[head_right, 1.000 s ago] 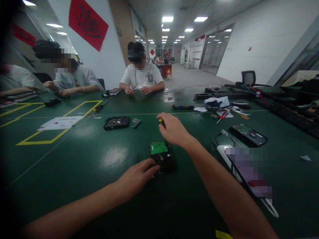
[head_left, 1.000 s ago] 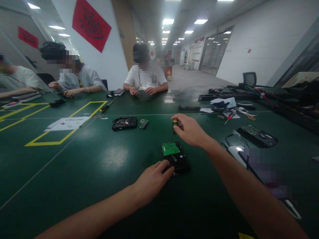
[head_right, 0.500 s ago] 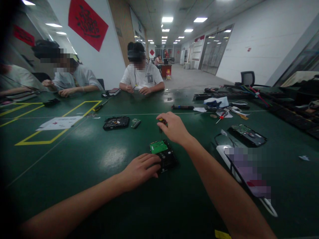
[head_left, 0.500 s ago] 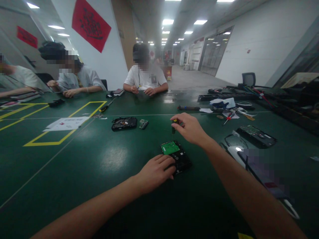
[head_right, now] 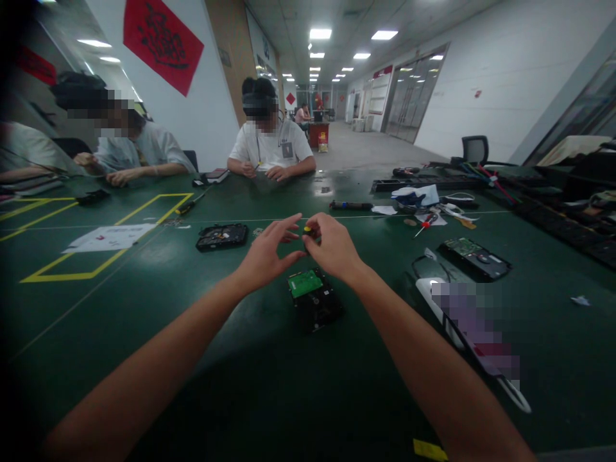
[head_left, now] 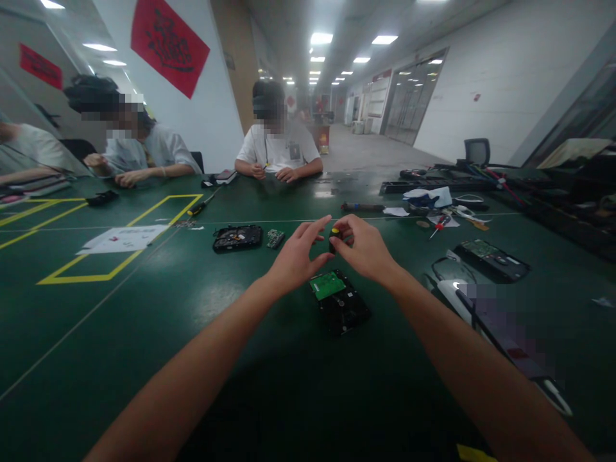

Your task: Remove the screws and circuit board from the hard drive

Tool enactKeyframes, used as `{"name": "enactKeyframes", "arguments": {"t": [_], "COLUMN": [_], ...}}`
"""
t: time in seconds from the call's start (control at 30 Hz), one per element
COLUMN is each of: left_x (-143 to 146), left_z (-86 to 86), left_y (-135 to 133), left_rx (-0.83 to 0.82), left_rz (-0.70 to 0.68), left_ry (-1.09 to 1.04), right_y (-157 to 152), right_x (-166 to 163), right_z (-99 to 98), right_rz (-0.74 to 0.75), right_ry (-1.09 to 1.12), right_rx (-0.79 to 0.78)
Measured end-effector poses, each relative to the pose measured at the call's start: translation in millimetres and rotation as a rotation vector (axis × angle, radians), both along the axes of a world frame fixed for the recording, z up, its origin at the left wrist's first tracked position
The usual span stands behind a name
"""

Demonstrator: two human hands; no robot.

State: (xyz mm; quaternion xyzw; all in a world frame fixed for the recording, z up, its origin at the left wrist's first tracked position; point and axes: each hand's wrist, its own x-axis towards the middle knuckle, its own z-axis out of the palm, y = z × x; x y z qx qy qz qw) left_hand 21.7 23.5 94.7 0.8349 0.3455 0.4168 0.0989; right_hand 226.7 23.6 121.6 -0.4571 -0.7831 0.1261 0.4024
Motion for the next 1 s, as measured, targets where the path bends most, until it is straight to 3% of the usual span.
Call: {"name": "enactKeyframes", "arguments": {"t": [0.3, 0.4, 0.47, 0.53, 0.67, 0.77, 1.0], "left_x": [18.9, 17.3, 15.7, 14.5, 13.5, 13.5, 14.0], "left_z": [-8.1, -9.4, -8.7, -7.9, -7.4, -7.3, -4.1], "left_y": [5.5, 6.6, 7.0, 7.4, 8.5, 8.0, 4.2], "left_rx": [0.095, 0.082, 0.079, 0.08, 0.079, 0.073, 0.086], "left_rz": [0.028, 0.036, 0.045, 0.06, 0.071, 0.071, 0.063], "left_ry": [-0.08, -0.097, -0.088, -0.066, -0.065, -0.075, -0.063], "right_y": [-6.8, -19.4, -34.6, -54.3, -92.3, -105.8, -105.3], "right_x": [-5.6, -1.2, 1.9, 2.4, -8.0, -19.4, -23.4], "right_z": [-0.8, 2.7, -1.6, -13.0, -46.3, -65.6, -77.4], "right_rz": [-0.022, -0.015, -0.097, -0.157, -0.058, -0.068, -0.1], "right_ry": [0.155, 0.155, 0.161, 0.063, -0.318, -0.448, -0.552], "right_rx": [-0.041, -0.032, -0.034, -0.095, -0.242, -0.322, -0.324]}}
